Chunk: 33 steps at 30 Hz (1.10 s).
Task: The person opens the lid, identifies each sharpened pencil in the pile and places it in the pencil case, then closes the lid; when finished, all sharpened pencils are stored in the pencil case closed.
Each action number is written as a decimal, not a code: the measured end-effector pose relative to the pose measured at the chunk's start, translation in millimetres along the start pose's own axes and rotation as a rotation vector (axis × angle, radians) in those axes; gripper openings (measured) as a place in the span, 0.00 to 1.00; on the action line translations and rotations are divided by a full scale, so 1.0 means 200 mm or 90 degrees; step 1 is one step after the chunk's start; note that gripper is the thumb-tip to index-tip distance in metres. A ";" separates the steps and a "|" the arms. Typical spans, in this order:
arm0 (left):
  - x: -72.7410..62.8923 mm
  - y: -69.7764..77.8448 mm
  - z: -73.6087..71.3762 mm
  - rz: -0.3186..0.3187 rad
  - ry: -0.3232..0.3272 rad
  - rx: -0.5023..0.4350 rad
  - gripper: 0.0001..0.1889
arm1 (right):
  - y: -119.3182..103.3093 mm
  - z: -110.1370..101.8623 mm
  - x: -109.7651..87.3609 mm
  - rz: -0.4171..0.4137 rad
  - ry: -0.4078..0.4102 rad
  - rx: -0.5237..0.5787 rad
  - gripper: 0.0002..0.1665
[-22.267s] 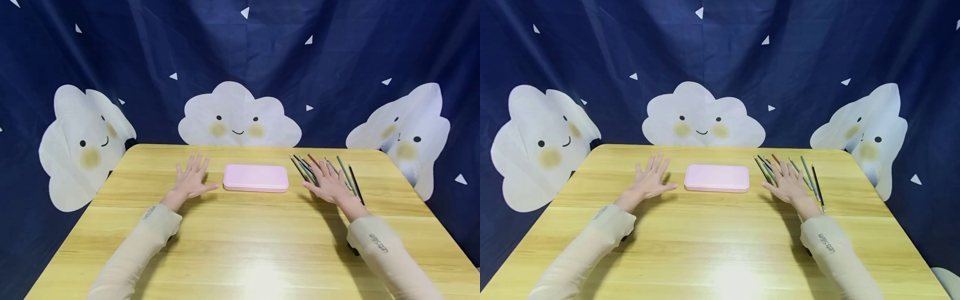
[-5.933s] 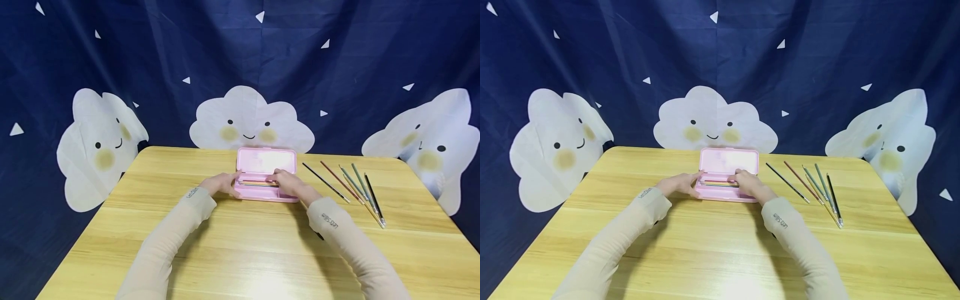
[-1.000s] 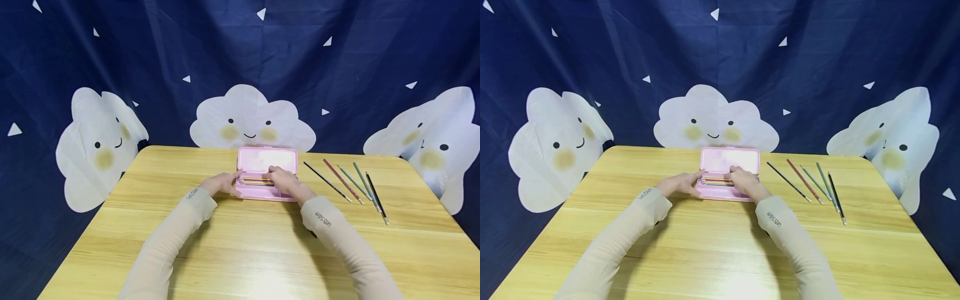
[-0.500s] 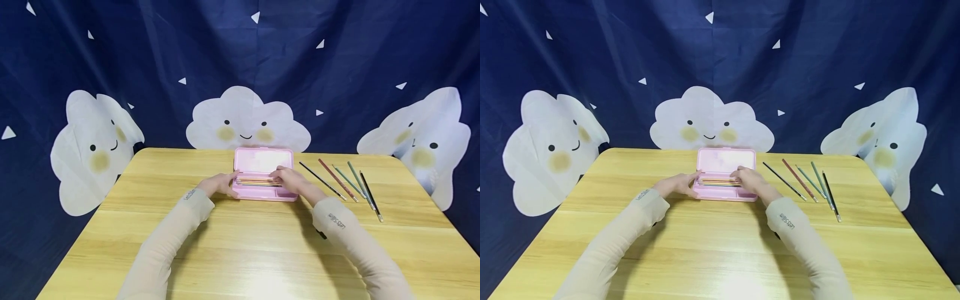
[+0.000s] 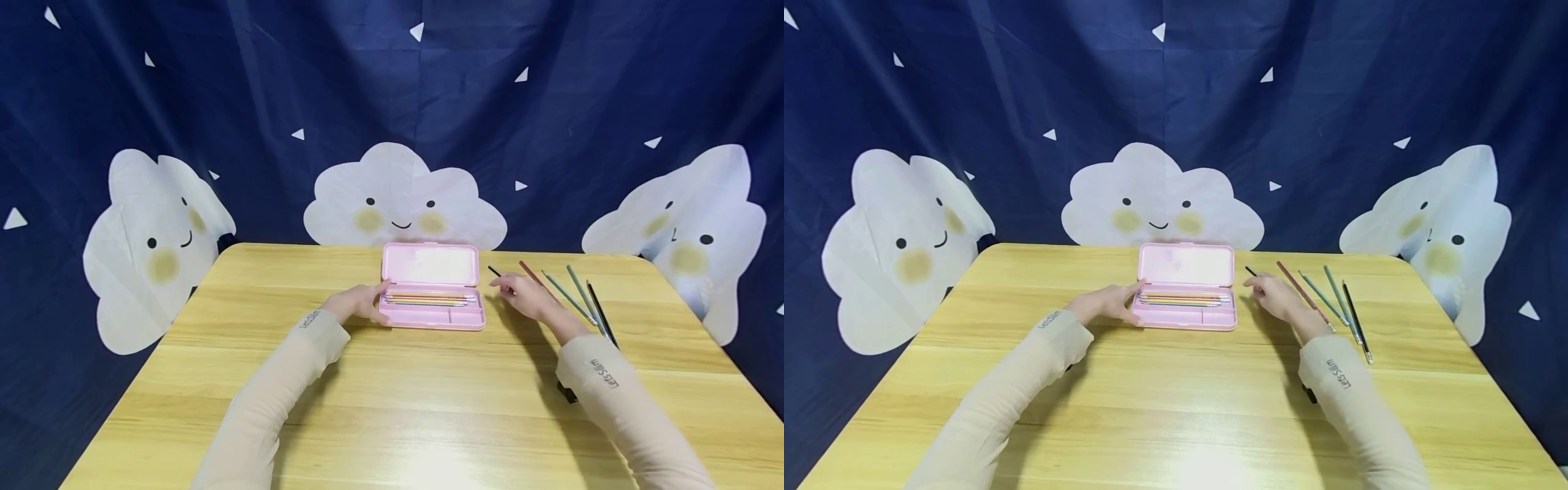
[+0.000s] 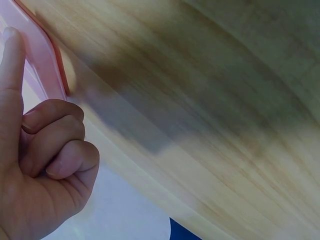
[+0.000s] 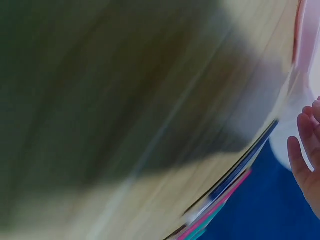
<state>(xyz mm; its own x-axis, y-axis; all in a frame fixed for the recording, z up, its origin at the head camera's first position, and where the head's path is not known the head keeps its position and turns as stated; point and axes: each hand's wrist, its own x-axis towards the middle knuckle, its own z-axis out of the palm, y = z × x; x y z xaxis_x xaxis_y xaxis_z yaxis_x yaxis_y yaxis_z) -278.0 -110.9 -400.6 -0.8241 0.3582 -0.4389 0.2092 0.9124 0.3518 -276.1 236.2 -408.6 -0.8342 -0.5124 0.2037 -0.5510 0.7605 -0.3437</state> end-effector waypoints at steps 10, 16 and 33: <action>0.00 -0.01 0.00 0.005 0.005 -0.001 0.53 | 0.21 -0.11 -0.17 0.120 -0.012 0.010 0.16; 0.02 -0.02 0.00 0.004 -0.006 -0.012 0.54 | 0.29 -0.15 -0.25 0.170 0.005 0.003 0.17; 0.01 -0.01 0.00 0.008 0.001 0.004 0.54 | 0.37 -0.17 -0.33 0.210 -0.022 -0.038 0.19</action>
<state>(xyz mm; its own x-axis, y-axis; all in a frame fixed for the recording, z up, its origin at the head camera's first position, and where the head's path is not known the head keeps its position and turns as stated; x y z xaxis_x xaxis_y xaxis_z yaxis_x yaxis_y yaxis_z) -279.6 -111.9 -402.5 -0.8223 0.3688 -0.4334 0.2226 0.9093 0.3515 -262.0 340.3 -416.6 -0.9672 -0.2470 0.0590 -0.2524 0.9092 -0.3312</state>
